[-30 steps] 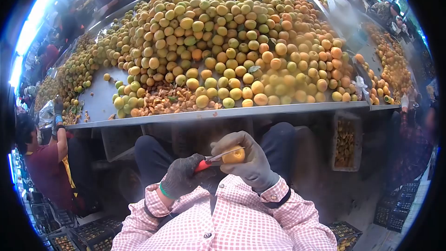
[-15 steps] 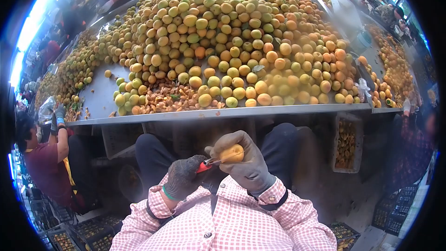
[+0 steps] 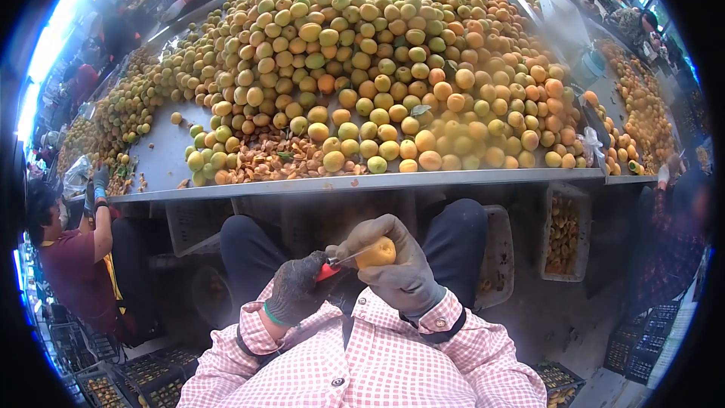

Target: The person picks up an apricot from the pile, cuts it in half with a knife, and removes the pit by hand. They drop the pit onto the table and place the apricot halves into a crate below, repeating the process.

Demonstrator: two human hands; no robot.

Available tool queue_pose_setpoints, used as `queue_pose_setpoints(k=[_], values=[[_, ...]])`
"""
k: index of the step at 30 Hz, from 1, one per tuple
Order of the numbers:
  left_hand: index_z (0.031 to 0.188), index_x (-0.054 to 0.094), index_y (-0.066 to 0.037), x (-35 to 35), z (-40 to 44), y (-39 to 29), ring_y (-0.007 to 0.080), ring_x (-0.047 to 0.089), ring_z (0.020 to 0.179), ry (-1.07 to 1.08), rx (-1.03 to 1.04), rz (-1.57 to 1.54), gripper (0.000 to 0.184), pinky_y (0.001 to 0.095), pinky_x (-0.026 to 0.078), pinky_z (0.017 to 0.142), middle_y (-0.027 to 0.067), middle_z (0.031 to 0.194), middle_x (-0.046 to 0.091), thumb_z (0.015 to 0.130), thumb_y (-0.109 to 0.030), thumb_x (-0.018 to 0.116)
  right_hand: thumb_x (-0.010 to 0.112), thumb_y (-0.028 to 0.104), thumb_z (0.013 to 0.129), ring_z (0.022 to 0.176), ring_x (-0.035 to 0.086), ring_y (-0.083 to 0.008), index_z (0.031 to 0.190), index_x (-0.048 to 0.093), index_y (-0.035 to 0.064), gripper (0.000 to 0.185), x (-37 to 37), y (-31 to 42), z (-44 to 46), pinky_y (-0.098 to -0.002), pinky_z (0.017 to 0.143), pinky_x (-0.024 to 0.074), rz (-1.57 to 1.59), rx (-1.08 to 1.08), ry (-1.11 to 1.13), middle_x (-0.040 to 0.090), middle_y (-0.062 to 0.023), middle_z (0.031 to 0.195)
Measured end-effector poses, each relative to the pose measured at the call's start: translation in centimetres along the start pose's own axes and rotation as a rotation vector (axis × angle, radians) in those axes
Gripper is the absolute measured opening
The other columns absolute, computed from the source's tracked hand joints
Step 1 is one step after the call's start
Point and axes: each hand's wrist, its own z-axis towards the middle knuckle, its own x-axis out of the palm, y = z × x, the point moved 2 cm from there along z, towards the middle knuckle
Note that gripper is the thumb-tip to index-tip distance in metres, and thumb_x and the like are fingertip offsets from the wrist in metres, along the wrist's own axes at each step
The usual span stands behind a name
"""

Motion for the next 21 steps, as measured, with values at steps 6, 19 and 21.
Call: queue_pose_setpoints(k=[6,19,21], values=[[0.109,0.06,-0.009,-0.2,-0.1,-0.3,0.0346,0.064,0.069,0.015,0.005,0.044,0.039,0.0413,0.05,0.058,0.0167,0.078,0.064,0.072,-0.013,0.072,0.065,-0.005,0.069,0.097,0.06,-0.0229,0.1,0.051,0.0059,0.036,0.7,0.0,-0.1,-0.0452,0.101,0.0404,0.008,0.005,-0.038,0.059,-0.0129,0.097],[0.103,0.06,-0.011,0.7,0.2,0.3,0.0348,0.063,0.069,0.017,0.031,0.007,0.029,0.0414,0.049,0.057,0.0157,0.076,0.063,0.075,-0.013,0.068,0.063,-0.007,0.07,0.093,0.059,-0.0185,0.099,0.051,0.0078,0.034,1.8,-0.6,-0.3,-0.0436,0.106,0.0343,-0.185,-0.125,-0.077,0.057,-0.0083,0.093],[0.1,0.06,-0.011,0.6,0.9,0.0,0.0349,0.063,0.069,0.012,0.07,-0.041,0.025,0.0413,0.049,0.056,0.0164,0.076,0.063,0.076,-0.013,0.066,0.065,-0.006,0.072,0.098,0.058,-0.018,0.102,0.049,0.0071,0.037,1.7,-0.7,-0.2,-0.0394,0.106,0.0339,-0.338,-0.15,0.012,0.058,-0.0092,0.1]])
